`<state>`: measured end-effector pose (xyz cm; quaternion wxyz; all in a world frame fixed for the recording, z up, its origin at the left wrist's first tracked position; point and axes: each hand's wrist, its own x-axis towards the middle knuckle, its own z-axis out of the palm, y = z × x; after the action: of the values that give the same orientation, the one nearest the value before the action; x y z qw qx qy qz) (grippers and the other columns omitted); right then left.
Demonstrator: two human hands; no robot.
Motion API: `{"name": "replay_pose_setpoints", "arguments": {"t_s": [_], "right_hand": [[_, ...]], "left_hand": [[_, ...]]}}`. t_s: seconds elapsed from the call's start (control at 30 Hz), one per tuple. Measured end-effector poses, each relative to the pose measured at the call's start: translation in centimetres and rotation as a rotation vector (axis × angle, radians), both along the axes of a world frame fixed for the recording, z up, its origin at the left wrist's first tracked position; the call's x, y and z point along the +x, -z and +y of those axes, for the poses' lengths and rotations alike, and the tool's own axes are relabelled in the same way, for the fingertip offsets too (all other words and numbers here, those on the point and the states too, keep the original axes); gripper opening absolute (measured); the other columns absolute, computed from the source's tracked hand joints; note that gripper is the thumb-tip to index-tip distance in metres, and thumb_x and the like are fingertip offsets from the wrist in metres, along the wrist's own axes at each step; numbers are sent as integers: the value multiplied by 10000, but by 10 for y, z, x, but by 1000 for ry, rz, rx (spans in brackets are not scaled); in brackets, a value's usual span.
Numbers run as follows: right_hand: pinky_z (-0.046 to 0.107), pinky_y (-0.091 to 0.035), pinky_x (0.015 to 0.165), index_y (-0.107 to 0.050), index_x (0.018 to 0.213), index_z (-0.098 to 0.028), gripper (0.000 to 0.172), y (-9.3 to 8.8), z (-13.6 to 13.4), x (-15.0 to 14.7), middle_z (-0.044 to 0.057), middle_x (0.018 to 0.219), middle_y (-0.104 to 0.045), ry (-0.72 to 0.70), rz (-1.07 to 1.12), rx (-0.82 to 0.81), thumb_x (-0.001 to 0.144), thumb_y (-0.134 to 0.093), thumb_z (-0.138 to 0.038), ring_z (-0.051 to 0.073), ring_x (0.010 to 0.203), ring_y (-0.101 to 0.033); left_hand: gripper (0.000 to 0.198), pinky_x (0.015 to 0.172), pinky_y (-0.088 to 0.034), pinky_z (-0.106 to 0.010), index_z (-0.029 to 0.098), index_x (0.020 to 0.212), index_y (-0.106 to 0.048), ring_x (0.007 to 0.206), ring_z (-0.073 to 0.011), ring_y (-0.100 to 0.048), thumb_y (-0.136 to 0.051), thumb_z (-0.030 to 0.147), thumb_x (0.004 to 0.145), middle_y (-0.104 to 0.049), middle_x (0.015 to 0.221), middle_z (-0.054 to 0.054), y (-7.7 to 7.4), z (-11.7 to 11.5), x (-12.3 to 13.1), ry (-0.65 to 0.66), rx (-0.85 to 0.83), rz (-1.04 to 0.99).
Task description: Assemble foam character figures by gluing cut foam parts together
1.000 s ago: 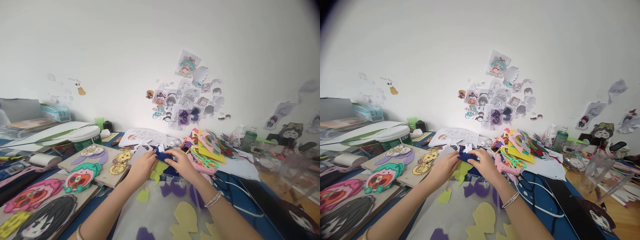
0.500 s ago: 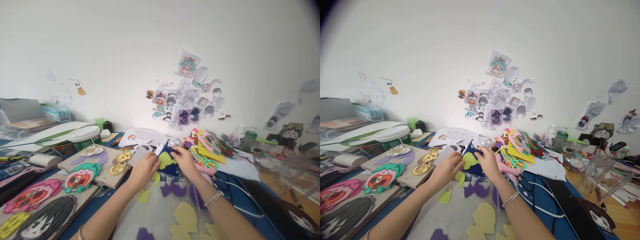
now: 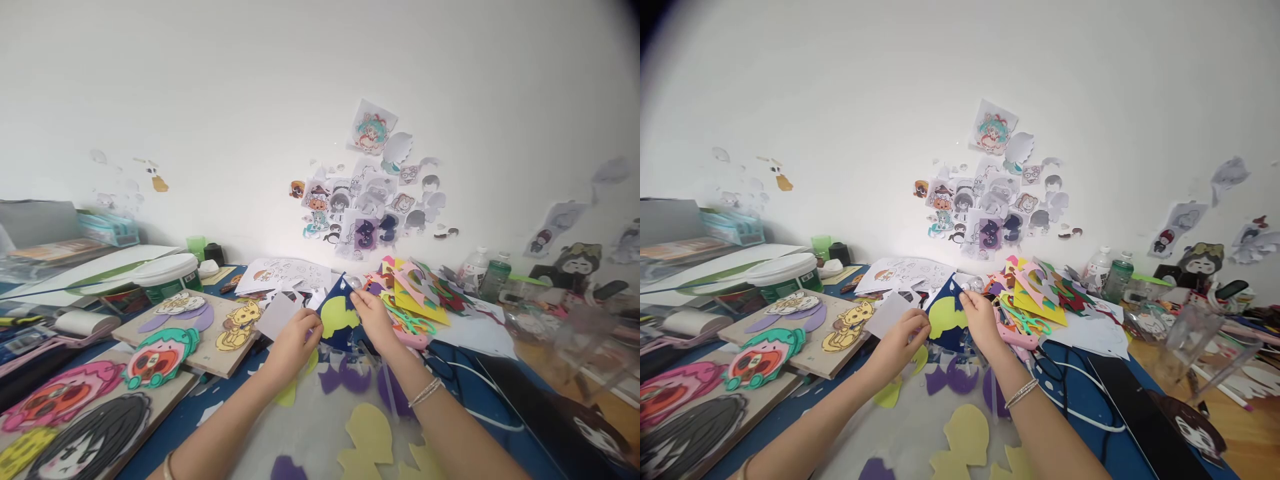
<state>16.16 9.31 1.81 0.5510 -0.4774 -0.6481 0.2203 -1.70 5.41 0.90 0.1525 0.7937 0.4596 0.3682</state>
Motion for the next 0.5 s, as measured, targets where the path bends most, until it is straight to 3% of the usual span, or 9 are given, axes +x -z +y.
{"name": "replay_pose_setpoints", "arguments": {"t_s": [0.27,0.5], "right_hand": [[305,-443,649,-657,809,-150,362,4,3,1,33,729,-639,-34,77,-39,774,-488,-469,205,714,-564],[318,-461,670,-666,898,-157,399,4,8,9,41,773,-652,-37,85,-51,783,-478,-490,205,748,-587]], "left_hand": [[257,717,-474,-325,206,753,-506,858,-191,-560,-320,329,881,-534,1005,-62,2,-1,3,-25,26,41],[287,685,-477,-322,203,721,-497,805,-173,-558,-298,328,885,-535,1037,-70,-5,-2,-1,-44,70,43]]}}
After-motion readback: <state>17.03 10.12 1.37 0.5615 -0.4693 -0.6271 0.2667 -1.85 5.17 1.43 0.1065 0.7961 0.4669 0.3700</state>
